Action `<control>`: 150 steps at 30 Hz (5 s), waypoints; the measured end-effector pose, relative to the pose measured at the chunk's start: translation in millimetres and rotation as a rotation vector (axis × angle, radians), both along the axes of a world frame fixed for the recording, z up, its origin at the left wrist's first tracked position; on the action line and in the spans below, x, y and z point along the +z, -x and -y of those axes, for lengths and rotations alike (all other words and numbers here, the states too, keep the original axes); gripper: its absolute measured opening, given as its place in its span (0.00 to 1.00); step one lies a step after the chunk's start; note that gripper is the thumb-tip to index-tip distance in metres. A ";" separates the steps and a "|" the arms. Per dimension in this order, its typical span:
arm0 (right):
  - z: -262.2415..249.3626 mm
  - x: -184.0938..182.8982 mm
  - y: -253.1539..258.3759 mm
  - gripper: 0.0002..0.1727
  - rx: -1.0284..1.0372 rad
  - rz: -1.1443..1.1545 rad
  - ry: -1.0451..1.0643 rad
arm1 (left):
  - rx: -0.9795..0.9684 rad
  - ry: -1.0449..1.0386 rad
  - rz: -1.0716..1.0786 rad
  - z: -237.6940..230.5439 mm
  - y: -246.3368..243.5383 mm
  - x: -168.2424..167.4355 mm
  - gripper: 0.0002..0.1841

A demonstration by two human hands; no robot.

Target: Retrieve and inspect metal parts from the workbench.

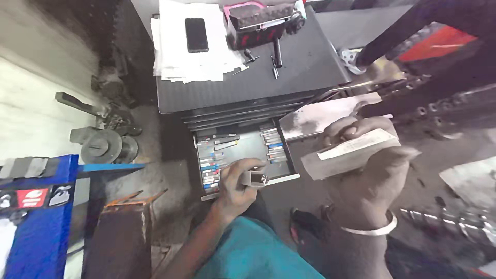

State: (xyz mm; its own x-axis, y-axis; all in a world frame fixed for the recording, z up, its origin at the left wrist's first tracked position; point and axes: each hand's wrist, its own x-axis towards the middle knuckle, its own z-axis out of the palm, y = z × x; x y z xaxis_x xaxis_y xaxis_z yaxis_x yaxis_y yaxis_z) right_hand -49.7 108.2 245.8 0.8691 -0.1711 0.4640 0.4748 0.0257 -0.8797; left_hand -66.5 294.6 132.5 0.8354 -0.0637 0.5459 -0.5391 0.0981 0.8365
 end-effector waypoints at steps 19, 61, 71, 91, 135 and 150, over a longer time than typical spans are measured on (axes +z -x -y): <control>-6.2 8.3 37.7 0.14 0.285 -0.102 0.076 | 0.087 -0.214 0.134 -0.2 -1.5 29.5 0.09; -30.4 51.6 68.6 0.13 0.207 0.141 0.178 | -0.155 -0.161 0.185 2.6 15.7 101.1 0.22; -27.6 54.9 67.2 0.18 0.217 0.109 0.193 | -0.141 -0.181 0.174 3.7 12.5 101.3 0.16; -35.7 56.0 69.7 0.13 0.095 0.176 0.351 | -0.086 -0.192 0.165 -2.5 6.4 103.7 0.14; -47.5 53.4 84.2 0.12 0.242 -0.031 0.006 | 0.289 -0.326 0.321 -5.9 1.2 95.7 0.09; -46.8 54.8 83.3 0.10 0.272 -0.060 0.036 | 0.388 -0.412 0.368 -13.5 -0.7 94.0 0.08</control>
State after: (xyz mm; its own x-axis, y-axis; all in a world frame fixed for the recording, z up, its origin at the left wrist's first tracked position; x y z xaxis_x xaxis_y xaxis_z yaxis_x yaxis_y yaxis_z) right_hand -133.0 154.9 300.6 0.9069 0.0885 0.4119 0.4017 0.1132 -0.9088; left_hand -65.9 308.1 226.5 0.6038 -0.0599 0.7949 -0.7279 -0.4479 0.5192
